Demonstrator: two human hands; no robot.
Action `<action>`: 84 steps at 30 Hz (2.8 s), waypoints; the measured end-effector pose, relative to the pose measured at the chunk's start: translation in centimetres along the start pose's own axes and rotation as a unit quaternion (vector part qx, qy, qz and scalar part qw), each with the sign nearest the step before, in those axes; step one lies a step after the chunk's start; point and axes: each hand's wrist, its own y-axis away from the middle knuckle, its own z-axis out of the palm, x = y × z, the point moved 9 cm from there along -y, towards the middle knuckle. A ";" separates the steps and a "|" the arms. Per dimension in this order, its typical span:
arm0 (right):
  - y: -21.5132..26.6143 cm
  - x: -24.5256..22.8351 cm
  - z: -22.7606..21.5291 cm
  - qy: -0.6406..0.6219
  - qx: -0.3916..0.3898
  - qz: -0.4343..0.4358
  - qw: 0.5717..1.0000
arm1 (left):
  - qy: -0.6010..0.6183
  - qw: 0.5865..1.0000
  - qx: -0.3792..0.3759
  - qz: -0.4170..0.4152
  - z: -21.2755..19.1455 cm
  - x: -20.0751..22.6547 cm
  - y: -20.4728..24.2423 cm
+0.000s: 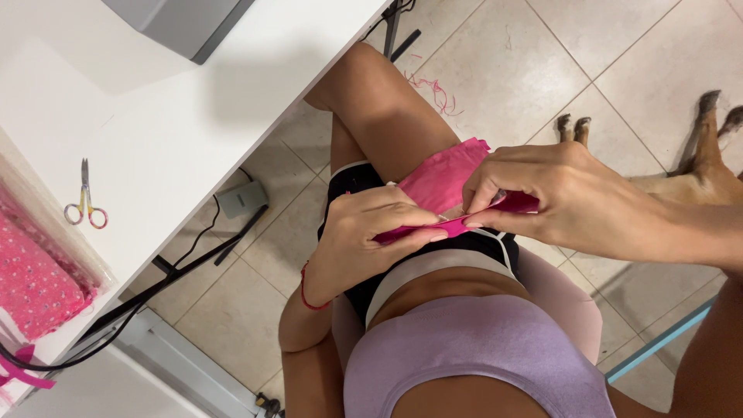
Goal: Aligning and folding pink floral fabric strips with clear plastic sleeves for assembly
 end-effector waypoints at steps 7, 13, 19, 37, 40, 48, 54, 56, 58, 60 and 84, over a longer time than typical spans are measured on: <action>0.0 0.0 0.0 -0.018 0.007 0.008 1.000 | -0.029 0.999 0.017 0.025 0.1 0.1 0.4; 0.7 2.6 0.7 -0.014 -0.017 0.039 0.999 | 0.022 0.999 -0.016 -0.046 1.5 -2.4 0.4; -2.3 12.8 4.3 -0.028 0.065 0.117 0.991 | 0.105 0.965 0.068 -0.232 5.3 -17.5 3.6; -15.8 11.2 -2.3 0.368 0.325 -0.062 0.869 | 0.064 0.937 0.111 -0.324 5.5 -24.6 4.5; -15.8 12.0 -2.4 0.337 0.332 -0.046 0.880 | 0.063 0.938 0.106 -0.325 5.4 -24.9 4.4; -14.6 13.7 -1.2 0.323 0.335 -0.086 0.881 | 0.057 0.943 0.103 -0.313 5.5 -25.1 4.5; -14.1 14.5 -2.4 0.228 0.359 -0.089 0.901 | 0.049 0.945 0.090 -0.311 5.7 -25.1 4.6; -14.5 15.0 -2.8 0.252 0.364 -0.070 0.894 | 0.050 0.945 0.093 -0.309 5.6 -25.1 4.3; -14.6 15.9 -1.7 0.334 0.364 -0.070 0.867 | 0.057 0.942 0.097 -0.317 5.6 -25.0 4.4; -14.6 14.1 -1.6 0.322 0.349 -0.097 0.875 | 0.056 0.941 0.095 -0.319 5.5 -25.3 4.4; -13.3 14.6 -0.3 0.300 0.169 -0.167 0.924 | 0.081 0.927 0.148 -0.336 3.7 -24.0 6.0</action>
